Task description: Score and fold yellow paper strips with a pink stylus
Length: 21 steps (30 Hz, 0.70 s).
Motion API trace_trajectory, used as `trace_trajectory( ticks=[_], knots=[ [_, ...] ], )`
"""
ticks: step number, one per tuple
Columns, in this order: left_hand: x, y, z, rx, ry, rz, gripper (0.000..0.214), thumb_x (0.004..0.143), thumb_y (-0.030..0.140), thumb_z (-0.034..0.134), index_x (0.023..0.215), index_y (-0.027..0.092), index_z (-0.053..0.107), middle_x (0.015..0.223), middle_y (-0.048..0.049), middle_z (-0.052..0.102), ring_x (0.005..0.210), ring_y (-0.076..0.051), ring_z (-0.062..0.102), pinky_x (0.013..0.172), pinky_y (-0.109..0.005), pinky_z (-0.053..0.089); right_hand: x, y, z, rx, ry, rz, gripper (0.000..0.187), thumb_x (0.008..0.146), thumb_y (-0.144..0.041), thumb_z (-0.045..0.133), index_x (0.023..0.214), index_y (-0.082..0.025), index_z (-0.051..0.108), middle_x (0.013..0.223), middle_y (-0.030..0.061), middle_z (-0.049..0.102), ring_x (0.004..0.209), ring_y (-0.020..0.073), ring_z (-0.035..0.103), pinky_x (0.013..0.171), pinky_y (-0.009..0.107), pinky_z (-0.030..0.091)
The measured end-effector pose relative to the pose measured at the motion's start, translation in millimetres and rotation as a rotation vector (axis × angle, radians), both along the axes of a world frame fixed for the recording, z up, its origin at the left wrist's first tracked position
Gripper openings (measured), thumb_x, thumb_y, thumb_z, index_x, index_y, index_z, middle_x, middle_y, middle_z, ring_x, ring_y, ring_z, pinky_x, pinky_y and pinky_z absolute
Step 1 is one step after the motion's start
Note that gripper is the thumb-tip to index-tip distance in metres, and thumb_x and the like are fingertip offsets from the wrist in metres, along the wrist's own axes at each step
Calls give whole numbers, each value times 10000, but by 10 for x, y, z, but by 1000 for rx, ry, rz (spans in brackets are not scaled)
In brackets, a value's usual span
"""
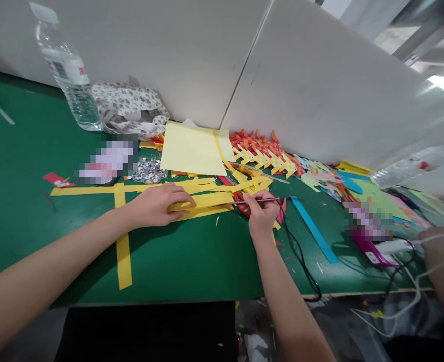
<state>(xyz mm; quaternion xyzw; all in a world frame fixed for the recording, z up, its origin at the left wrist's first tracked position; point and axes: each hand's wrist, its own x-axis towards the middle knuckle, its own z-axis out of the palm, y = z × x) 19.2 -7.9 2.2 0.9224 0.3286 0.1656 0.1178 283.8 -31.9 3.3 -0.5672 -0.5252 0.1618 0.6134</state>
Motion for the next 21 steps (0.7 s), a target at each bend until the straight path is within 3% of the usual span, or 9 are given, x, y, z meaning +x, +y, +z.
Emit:
trace_trajectory(
  ticks=[5, 10, 15, 21],
  knots=[
    [3, -4, 3, 8, -10, -5, 301, 869, 363, 468, 1119, 246, 587, 1081, -52, 639, 999, -205, 565, 793, -298, 458, 93, 28, -53, 23, -67, -166, 199, 683, -263, 631, 547, -214, 494, 428, -64, 497, 410, 138, 481, 442, 262, 369],
    [5, -4, -3, 15, -9, -8, 295, 869, 359, 471, 1115, 248, 590, 1073, -46, 643, 992, -202, 568, 794, -297, 454, 164, 50, -75, 71, -127, -240, 198, 679, -279, 626, 549, -216, 491, 436, -64, 488, 430, 146, 499, 457, 265, 379],
    [5, 1, -9, 13, -12, -4, 289, 860, 342, 489, 1117, 249, 585, 1083, -40, 639, 1004, -203, 564, 798, -294, 449, 148, 53, -49, 111, 24, -168, 208, 664, -231, 621, 525, -219, 467, 408, -66, 480, 391, 138, 476, 430, 262, 353],
    [6, -3, -4, 14, -4, -5, 289, 865, 354, 486, 1115, 245, 584, 1069, -44, 640, 991, -203, 567, 812, -302, 448, 135, 85, -63, 43, 70, -63, 210, 654, -225, 638, 518, -210, 478, 413, -69, 478, 404, 134, 477, 424, 253, 325]
  ],
)
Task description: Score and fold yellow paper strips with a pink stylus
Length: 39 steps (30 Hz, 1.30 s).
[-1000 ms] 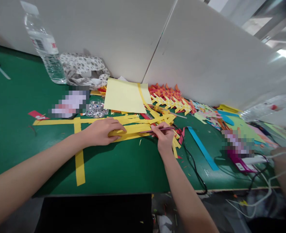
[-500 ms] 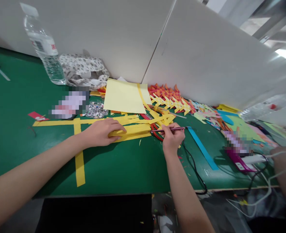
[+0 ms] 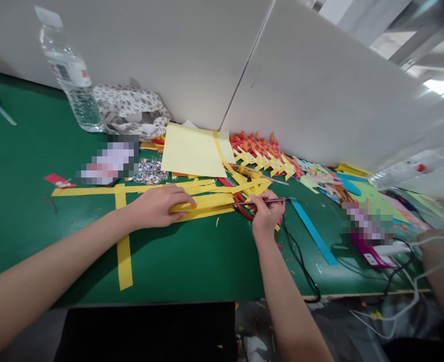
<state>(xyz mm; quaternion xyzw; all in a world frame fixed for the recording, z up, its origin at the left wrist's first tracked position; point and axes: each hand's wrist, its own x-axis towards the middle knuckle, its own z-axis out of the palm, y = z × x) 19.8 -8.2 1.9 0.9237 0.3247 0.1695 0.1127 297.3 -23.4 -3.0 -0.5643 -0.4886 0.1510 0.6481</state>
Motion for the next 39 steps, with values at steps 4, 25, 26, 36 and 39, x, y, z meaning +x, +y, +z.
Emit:
trace_trajectory(
  ticks=[4, 25, 26, 36, 39],
  knots=[
    [4, -2, -9, 0, -4, -2, 286, 866, 349, 487, 1114, 245, 585, 1072, -42, 639, 991, -203, 566, 808, -303, 450, 27, 13, -20, 30, -55, -90, 196, 666, -236, 632, 535, -212, 487, 422, -68, 479, 413, 138, 480, 437, 262, 346],
    [-319, 127, 269, -320, 75, -47, 389, 694, 221, 573, 1078, 231, 516, 1014, -15, 604, 761, -141, 557, 640, -239, 411, -621, -174, 61, -266, 130, 549, 227, 704, -338, 734, 617, -210, 569, 520, -21, 652, 442, 147, 604, 461, 274, 498],
    [-309, 121, 272, -328, 79, -47, 356, 691, 222, 573, 1043, 226, 524, 991, -15, 605, 753, -140, 554, 621, -235, 404, -669, -183, 65, -276, 125, 562, 236, 699, -351, 739, 618, -210, 568, 522, -21, 654, 450, 150, 611, 475, 279, 508],
    [-272, 102, 282, -358, 95, -33, 320, 646, 204, 569, 959, 217, 504, 898, -1, 599, 700, -131, 535, 587, -234, 378, -804, -234, 41, -281, 27, 585, 214, 722, -348, 723, 641, -203, 588, 553, -8, 658, 500, 155, 646, 519, 273, 534],
    [-272, 100, 284, -359, 93, -30, 325, 630, 191, 563, 948, 211, 499, 903, -6, 599, 702, -132, 533, 593, -234, 377, -808, -247, 33, -257, 16, 585, 187, 726, -317, 723, 639, -206, 601, 578, -14, 656, 500, 147, 648, 512, 264, 529]
  ],
)
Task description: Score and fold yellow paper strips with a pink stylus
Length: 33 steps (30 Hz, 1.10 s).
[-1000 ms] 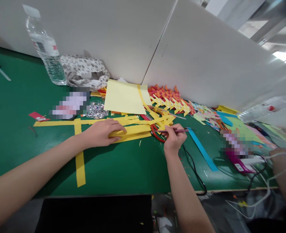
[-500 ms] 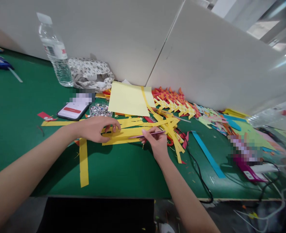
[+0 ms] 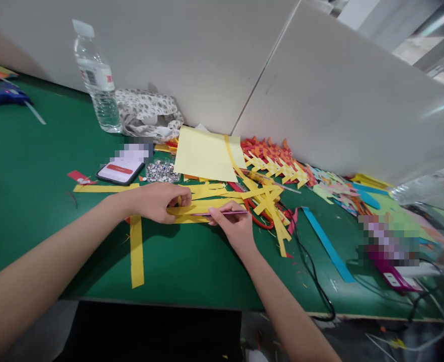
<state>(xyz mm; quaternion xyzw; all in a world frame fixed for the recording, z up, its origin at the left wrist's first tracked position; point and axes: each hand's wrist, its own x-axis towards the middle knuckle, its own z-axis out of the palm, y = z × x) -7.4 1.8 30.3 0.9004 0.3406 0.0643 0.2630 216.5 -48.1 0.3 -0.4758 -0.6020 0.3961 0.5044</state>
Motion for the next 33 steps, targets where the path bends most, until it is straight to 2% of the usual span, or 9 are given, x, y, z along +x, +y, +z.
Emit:
trace_trajectory(
  ticks=[18, 28, 33],
  knots=[
    [19, 0, -5, -46, 1, 27, 345, 600, 182, 575, 931, 212, 482, 884, -1, 579, 688, -122, 515, 585, -219, 383, -8, -46, 6, 32, -70, 22, 163, 739, -289, 710, 625, -210, 624, 569, -15, 643, 529, 143, 632, 553, 268, 512],
    [26, -14, 18, -44, 22, 32, 325, 617, 210, 563, 929, 218, 475, 843, -4, 573, 681, -136, 516, 579, -230, 370, 127, -22, 8, 51, -14, -127, 237, 712, -327, 719, 582, -211, 557, 539, -17, 633, 463, 152, 615, 483, 277, 501],
    [13, -6, 0, -45, 4, 44, 316, 620, 219, 573, 923, 217, 483, 848, -5, 579, 682, -135, 520, 580, -227, 375, 218, -3, 10, 109, -42, -192, 241, 727, -311, 707, 574, -215, 547, 499, -27, 594, 456, 153, 590, 467, 278, 478]
  ],
)
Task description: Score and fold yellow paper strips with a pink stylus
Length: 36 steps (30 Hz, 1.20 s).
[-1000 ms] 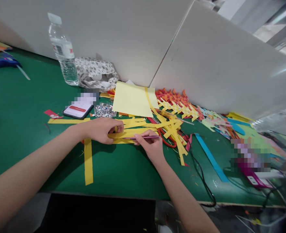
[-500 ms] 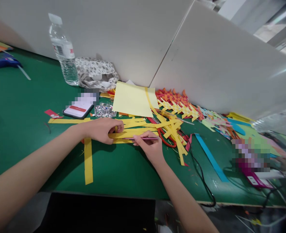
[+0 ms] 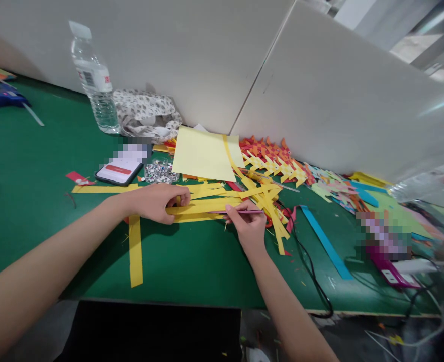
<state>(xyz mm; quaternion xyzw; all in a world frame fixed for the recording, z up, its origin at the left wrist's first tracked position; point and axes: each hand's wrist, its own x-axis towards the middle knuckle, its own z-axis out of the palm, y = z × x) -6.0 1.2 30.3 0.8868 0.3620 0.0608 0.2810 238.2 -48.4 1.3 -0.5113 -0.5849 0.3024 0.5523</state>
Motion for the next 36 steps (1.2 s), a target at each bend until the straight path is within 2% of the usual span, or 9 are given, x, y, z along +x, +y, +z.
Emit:
trace_trajectory(
  ticks=[5, 12, 16, 19, 26, 36],
  knots=[
    [28, -8, -29, -2, -51, -10, 361, 648, 232, 578, 1000, 216, 501, 937, -15, 603, 714, -129, 543, 609, -223, 394, 32, -2, 29, 69, 57, -48, 241, 727, -299, 709, 580, -217, 537, 484, -43, 563, 443, 146, 578, 445, 270, 452],
    [144, -56, -95, 81, -87, 7, 352, 671, 259, 577, 1016, 219, 519, 897, -6, 627, 712, -138, 556, 591, -232, 379, -63, -34, 43, -14, 66, 74, 257, 721, -330, 710, 569, -224, 533, 488, -34, 578, 431, 144, 568, 444, 281, 473],
    [71, -36, -53, 45, -78, -14, 437, 668, 259, 590, 1096, 229, 504, 1015, -19, 632, 761, -140, 567, 643, -233, 403, -88, -30, 6, -59, 56, 103, 241, 713, -322, 719, 581, -217, 546, 491, -27, 590, 440, 142, 573, 440, 266, 468],
    [-13, 3, -20, 8, -55, -12, 432, 657, 270, 600, 1079, 221, 518, 1052, -30, 623, 771, -144, 564, 653, -234, 408, -75, -25, -10, -72, 50, 110, 249, 713, -332, 715, 578, -214, 541, 486, -27, 593, 435, 138, 570, 440, 262, 466],
    [-47, 56, -45, 49, 0, -36, 295, 627, 272, 605, 909, 209, 545, 818, -6, 601, 667, -137, 513, 566, -237, 347, -137, -55, 15, -29, 46, 84, 252, 728, -314, 708, 573, -211, 539, 489, -30, 587, 431, 131, 569, 468, 267, 475],
    [-32, 49, -45, 21, 13, -35, 332, 610, 273, 609, 928, 211, 539, 863, -7, 602, 709, -142, 526, 586, -234, 361, -313, -70, -17, -140, -18, 191, 199, 728, -360, 712, 641, -224, 596, 541, -13, 659, 512, 170, 647, 523, 295, 524]
  ],
)
